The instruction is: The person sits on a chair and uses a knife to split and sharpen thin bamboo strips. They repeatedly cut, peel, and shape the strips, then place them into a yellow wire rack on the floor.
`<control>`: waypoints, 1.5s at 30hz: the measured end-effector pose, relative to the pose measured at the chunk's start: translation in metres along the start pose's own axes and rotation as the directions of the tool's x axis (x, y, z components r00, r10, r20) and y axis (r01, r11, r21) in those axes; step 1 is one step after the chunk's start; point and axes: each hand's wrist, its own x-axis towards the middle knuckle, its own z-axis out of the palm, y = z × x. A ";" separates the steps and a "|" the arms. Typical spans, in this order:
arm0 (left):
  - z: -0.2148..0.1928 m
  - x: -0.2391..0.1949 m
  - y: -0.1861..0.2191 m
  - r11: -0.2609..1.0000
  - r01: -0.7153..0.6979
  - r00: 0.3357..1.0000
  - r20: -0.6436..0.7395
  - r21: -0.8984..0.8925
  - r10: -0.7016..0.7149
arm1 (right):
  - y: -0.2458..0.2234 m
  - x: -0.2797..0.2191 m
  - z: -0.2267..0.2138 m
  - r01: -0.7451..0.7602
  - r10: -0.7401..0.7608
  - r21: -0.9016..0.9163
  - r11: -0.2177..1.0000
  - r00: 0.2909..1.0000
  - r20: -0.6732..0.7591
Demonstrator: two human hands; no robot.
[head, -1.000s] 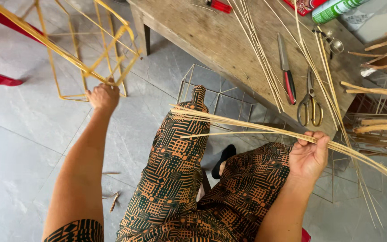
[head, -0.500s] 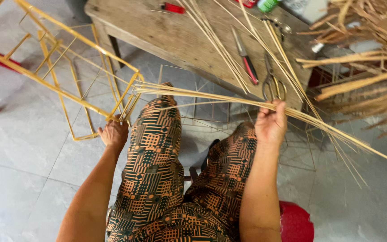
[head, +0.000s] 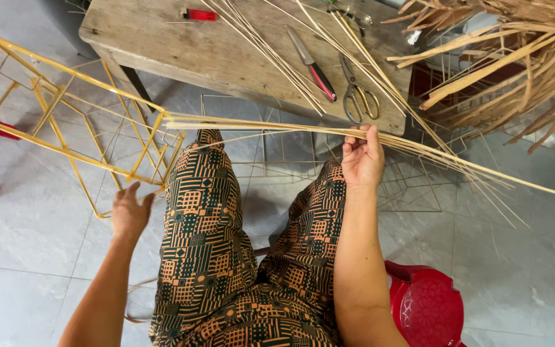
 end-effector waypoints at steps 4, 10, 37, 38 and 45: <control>-0.078 -0.020 0.031 0.930 0.015 0.956 -0.268 -0.368 -0.121 | -0.007 -0.006 -0.002 0.055 -0.055 0.012 0.998 0.997 -0.051; -0.216 -0.059 0.157 0.850 -0.421 0.830 -0.512 -0.316 0.221 | -0.004 -0.032 0.035 0.018 -0.016 -0.043 0.999 0.998 0.054; -0.179 0.019 0.241 0.863 -0.199 0.909 0.242 -0.464 0.340 | 0.066 0.084 0.073 0.171 0.084 -0.867 0.468 0.968 0.236; -0.179 0.028 0.246 0.870 -0.183 0.906 0.264 -0.458 0.330 | 0.066 0.099 0.064 0.154 -0.021 -0.879 0.452 0.987 0.162; -0.153 0.110 0.304 0.847 -0.329 0.877 0.198 -0.418 0.438 | 0.079 0.165 0.029 0.462 -0.290 -0.883 -0.085 0.836 0.465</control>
